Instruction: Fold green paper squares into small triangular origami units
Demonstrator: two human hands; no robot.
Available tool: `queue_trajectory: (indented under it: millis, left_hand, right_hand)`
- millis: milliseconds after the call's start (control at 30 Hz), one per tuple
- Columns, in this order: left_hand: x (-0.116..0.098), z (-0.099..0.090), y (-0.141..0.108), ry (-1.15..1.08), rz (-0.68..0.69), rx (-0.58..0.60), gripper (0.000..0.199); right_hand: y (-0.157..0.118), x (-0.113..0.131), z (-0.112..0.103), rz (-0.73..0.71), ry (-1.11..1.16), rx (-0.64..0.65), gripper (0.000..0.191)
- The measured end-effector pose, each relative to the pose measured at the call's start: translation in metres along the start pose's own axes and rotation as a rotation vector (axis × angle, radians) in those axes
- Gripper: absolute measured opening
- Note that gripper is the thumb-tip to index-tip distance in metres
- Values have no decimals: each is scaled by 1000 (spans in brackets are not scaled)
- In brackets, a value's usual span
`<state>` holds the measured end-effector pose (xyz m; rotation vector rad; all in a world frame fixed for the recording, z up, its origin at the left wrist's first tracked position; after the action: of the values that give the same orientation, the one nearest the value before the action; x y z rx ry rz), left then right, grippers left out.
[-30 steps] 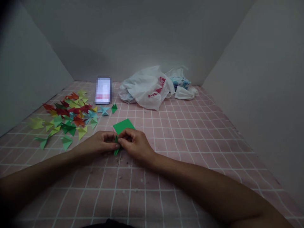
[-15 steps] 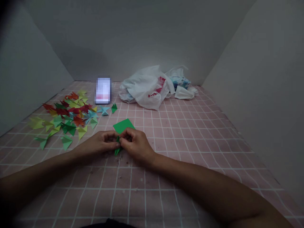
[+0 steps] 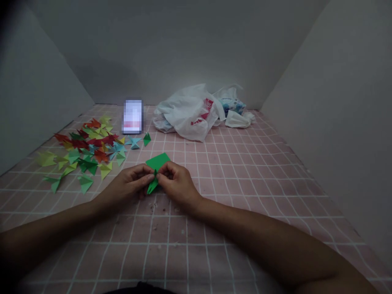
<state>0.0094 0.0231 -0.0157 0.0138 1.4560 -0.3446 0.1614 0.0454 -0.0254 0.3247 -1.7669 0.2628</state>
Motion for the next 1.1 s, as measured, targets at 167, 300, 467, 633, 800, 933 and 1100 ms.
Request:
queue_trajectory:
  millis: [167, 300, 467, 633, 800, 933, 1100]
  left_hand:
    - [-5, 0, 0, 72, 25, -29, 20]
    - [-4, -2, 1, 61, 34, -38, 18]
    - [1, -4, 3, -26, 22, -51, 20]
    - [-2, -4, 2, -44, -9, -69, 22]
    - [-5, -4, 1, -26, -23, -72, 21]
    - [-4, -4, 1, -17, -25, -66, 21]
    - [-4, -4, 2, -5, -54, -65, 21]
  right_hand:
    - [0, 0, 0, 19, 7, 10, 13]
    - [0, -1, 0, 16, 6, 7, 14]
    - [0, -2, 0, 13, 14, -1, 12]
    - [0, -3, 0, 18, 13, 6, 13]
    - [0, -3, 0, 10, 9, 17, 14]
    - [0, -2, -1, -2, -16, 18, 14]
    - [1, -2, -1, -53, -50, 7, 11]
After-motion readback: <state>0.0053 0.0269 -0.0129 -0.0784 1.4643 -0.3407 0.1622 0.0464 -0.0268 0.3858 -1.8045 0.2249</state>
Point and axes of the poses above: each hand's wrist, its own y-axis towards the middle knuckle, its own z-axis out of the palm, x = y × z, the point moved 3 cm from there along y, towards the middle knuckle, and after that the axes turned 14 degrees about -y, right-handed, at the moved point
